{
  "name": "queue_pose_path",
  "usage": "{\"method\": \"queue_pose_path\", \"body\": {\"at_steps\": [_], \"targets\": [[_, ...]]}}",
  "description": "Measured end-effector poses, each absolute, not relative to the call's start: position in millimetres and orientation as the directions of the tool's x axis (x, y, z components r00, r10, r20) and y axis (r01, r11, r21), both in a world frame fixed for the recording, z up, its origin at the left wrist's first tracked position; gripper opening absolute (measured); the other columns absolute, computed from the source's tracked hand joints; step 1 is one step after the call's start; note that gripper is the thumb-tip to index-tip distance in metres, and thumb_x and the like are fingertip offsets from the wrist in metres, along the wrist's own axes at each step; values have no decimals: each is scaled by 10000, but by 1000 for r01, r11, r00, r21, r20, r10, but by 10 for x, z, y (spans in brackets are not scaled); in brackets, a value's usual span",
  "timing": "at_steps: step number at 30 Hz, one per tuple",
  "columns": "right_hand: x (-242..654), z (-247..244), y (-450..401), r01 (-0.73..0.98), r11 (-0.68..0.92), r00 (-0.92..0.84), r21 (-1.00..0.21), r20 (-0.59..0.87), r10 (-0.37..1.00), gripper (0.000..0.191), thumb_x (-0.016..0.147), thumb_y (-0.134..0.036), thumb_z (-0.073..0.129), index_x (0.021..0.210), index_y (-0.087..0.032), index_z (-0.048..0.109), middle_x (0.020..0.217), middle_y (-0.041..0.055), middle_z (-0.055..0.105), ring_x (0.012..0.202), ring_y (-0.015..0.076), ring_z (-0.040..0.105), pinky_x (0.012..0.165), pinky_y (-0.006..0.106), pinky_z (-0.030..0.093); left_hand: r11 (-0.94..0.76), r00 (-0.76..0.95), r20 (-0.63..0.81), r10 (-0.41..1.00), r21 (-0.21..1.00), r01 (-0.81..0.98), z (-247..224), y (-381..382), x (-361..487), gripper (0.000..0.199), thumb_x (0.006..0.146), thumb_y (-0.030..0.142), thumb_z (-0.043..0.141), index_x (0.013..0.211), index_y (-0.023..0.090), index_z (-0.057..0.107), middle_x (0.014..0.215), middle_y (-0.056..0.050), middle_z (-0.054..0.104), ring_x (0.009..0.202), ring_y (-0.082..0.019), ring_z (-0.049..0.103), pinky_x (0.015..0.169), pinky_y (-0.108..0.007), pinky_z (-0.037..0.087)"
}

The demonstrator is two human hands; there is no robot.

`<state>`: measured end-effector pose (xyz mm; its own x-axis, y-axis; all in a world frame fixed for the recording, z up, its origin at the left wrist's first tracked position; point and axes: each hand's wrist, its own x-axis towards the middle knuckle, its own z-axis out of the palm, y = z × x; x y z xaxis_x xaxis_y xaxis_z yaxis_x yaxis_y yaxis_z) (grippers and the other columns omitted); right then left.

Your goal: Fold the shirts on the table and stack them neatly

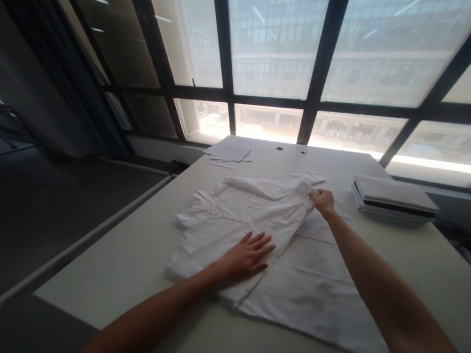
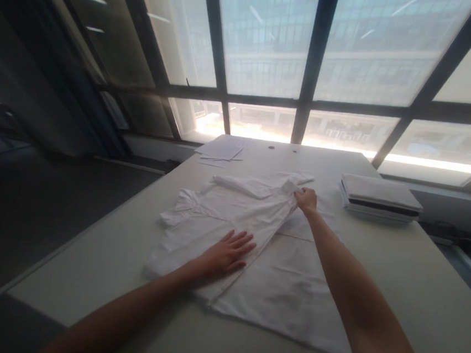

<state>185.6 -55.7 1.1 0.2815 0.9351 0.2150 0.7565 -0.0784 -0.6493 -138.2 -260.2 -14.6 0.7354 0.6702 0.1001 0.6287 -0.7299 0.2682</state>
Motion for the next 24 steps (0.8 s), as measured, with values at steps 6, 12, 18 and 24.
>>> {"method": "queue_pose_path", "body": {"at_steps": [6,12,18,24], "targets": [[1776,18,-622,784,-131,318,-607,211,924,228,828,-265,678,952,-81,730,954,204,728,904,283,657,778,353,472,-728,738,68,671,250,639,-122,-2662,-1383,581,1033,511,409,1565,286,346,1643,-95,285,1531,-286,209,1231,-538,134],[1360,-88,-1013,861,-55,258,-506,340,904,459,924,-240,521,1351,-77,571,1436,275,483,1333,393,426,1047,557,374,-732,734,101,672,237,638,-175,-2647,-1375,583,1029,533,404,1563,305,347,1644,-75,291,1535,-269,202,1239,-513,120],[408,-276,-1700,767,541,-457,-346,298,838,504,1022,-343,354,1466,-150,494,1562,146,429,1471,277,322,1185,444,274,-556,511,222,831,290,779,-219,-2567,-1360,439,1053,274,350,1454,212,519,1491,-112,533,1444,-232,409,1217,-473,256],[299,-436,-1856,690,662,-632,-292,202,748,588,1054,-465,283,1542,-153,388,1620,142,331,1517,256,240,1221,473,165,-409,379,177,908,192,892,-326,-2532,-1495,479,1042,333,387,1495,197,459,1590,-107,402,1494,-303,308,1206,-559,245]]}}
